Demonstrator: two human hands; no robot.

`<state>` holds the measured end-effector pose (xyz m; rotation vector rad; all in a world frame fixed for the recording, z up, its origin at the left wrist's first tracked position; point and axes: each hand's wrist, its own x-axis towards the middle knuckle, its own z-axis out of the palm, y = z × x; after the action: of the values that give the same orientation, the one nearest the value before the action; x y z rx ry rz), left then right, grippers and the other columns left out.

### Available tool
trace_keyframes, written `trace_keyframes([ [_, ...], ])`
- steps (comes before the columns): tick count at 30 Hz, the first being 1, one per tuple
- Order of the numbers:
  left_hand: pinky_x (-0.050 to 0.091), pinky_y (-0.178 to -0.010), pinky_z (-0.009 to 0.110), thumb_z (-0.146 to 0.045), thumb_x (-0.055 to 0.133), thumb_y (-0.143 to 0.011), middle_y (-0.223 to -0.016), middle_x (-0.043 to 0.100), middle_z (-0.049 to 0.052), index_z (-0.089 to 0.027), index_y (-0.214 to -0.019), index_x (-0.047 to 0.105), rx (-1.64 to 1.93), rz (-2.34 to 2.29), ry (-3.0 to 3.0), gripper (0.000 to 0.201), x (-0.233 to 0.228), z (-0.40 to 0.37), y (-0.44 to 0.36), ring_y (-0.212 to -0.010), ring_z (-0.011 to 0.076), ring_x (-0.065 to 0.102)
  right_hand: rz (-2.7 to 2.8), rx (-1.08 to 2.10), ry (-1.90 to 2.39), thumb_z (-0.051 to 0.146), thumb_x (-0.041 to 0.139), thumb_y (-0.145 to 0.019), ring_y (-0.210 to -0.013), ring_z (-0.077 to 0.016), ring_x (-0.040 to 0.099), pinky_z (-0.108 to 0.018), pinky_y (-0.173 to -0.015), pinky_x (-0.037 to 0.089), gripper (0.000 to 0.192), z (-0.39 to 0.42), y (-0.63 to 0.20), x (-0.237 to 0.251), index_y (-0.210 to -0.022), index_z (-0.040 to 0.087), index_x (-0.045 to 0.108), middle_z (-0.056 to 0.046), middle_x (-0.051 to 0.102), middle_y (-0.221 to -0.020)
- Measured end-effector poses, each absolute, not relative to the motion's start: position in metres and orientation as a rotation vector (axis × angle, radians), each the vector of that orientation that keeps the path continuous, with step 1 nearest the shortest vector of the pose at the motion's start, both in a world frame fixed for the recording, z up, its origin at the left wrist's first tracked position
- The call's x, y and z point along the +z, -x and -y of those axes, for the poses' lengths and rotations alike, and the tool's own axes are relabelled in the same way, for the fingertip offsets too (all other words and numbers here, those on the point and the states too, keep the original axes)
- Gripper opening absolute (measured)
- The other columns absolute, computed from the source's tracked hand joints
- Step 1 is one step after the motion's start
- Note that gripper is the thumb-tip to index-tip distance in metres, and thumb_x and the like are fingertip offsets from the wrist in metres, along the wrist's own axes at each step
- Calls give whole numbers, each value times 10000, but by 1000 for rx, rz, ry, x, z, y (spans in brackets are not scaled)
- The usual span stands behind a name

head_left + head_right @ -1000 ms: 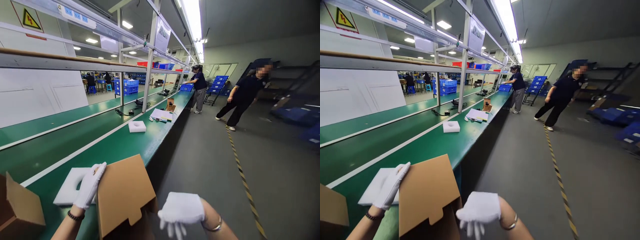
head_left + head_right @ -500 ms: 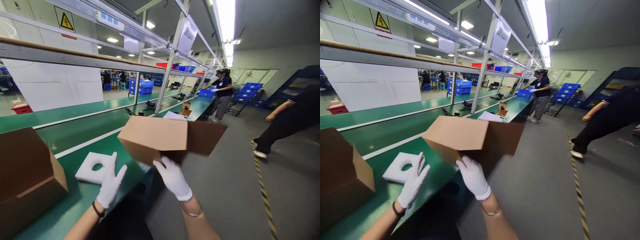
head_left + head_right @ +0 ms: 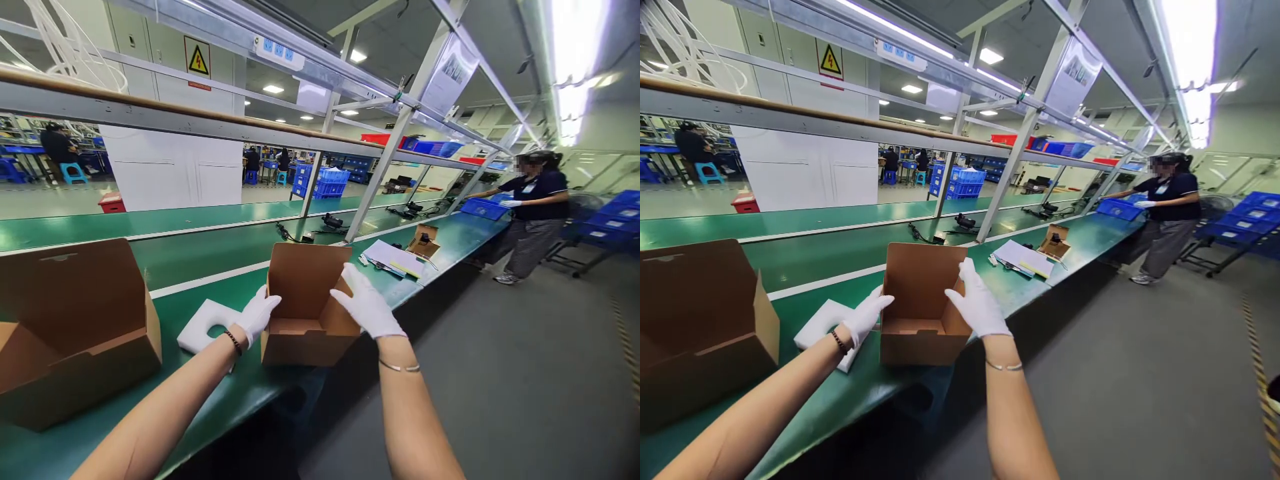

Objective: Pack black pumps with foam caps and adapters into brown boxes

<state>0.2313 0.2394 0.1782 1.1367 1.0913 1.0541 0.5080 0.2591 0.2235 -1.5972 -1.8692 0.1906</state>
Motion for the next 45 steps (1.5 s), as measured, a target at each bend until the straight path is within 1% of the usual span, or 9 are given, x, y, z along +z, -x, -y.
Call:
trace_keyframes([
  [5, 611, -664, 295, -418, 764, -819, -1118, 687, 112, -182, -1076, 557, 1031, -1054, -850, 406, 149, -233, -206, -903, 218, 706, 1407, 934, 1541, 460, 564, -903, -1255, -298, 686, -442, -975, 602, 784, -278, -563, 170, -1609, 165, 394, -189, 578, -1525],
  [9, 543, -531, 206, -418, 819, -808, -927, 658, 53, -162, -1098, 520, 1063, -941, -658, 489, 125, -225, -208, -605, 96, 612, 1345, 847, 1713, 500, 603, -888, -1303, -337, 646, -476, -1035, 566, 786, -277, -569, 164, -1549, 98, 466, -245, 570, -1513],
  [13, 511, -495, 194, -415, 788, -839, -925, 669, 53, -166, -1106, 538, 1058, -925, -731, 442, 124, -224, -212, -578, 90, 587, 1718, -104, 1593, 522, 671, -868, -1431, -390, 506, -569, -1206, 379, 769, -286, -541, 236, -1515, 133, 529, -207, 576, -1515],
  [17, 515, -530, 200, -438, 778, -830, -963, 679, 54, -181, -1115, 557, 1072, -932, -766, 443, 129, -224, -213, -632, 105, 607, 2282, -452, 1307, 406, 659, -916, -1444, -355, 499, -496, -1189, 404, 661, -314, -481, 311, -1527, 183, 539, -139, 575, -1538],
  [23, 496, -522, 208, -514, 789, -800, -831, 655, 17, -190, -1054, 535, 1093, -937, -777, 483, 116, -219, -221, -593, 106, 577, 2778, -458, 1649, 158, 526, -888, -959, -281, 734, -322, -790, 488, 344, -355, -426, 337, -1128, 133, 770, -143, 792, -1011],
  [35, 371, -463, 211, -589, 756, -801, -684, 649, 14, -184, -999, 524, 1091, -958, -802, 508, 108, -218, -230, -489, 124, 587, 2043, 424, 1130, 498, 750, -729, -826, -220, 707, -376, -878, 573, 372, -363, -472, 340, -895, 166, 782, -44, 765, -828],
  [39, 402, -508, 248, -563, 748, -816, -722, 674, 26, -196, -1014, 557, 1110, -950, -758, 459, 114, -214, -242, -508, 137, 577, 1223, 58, 808, 627, 465, -951, -1023, -252, 712, -490, -988, 566, 630, -371, -430, 340, -1268, 124, 672, -153, 732, -1145],
  [42, 483, -607, 276, -556, 720, -849, -908, 718, 56, -203, -1094, 575, 1132, -926, -732, 453, 120, -213, -251, -616, 147, 617, 1665, -130, 960, 647, 508, -961, -1467, -371, 453, -605, -1191, 373, 715, -352, -370, 330, -1435, 114, 572, -240, 520, -1533],
  [45, 535, -724, 323, -644, 609, -908, -1030, 706, 95, -183, -1188, 570, 1084, -856, -722, 540, 125, -207, -251, -701, 163, 643, 2234, -227, 1066, 575, 629, -934, -1542, -450, 301, -674, -1201, 306, 691, -304, -328, 299, -1458, 128, 566, -241, 396, -1638],
])
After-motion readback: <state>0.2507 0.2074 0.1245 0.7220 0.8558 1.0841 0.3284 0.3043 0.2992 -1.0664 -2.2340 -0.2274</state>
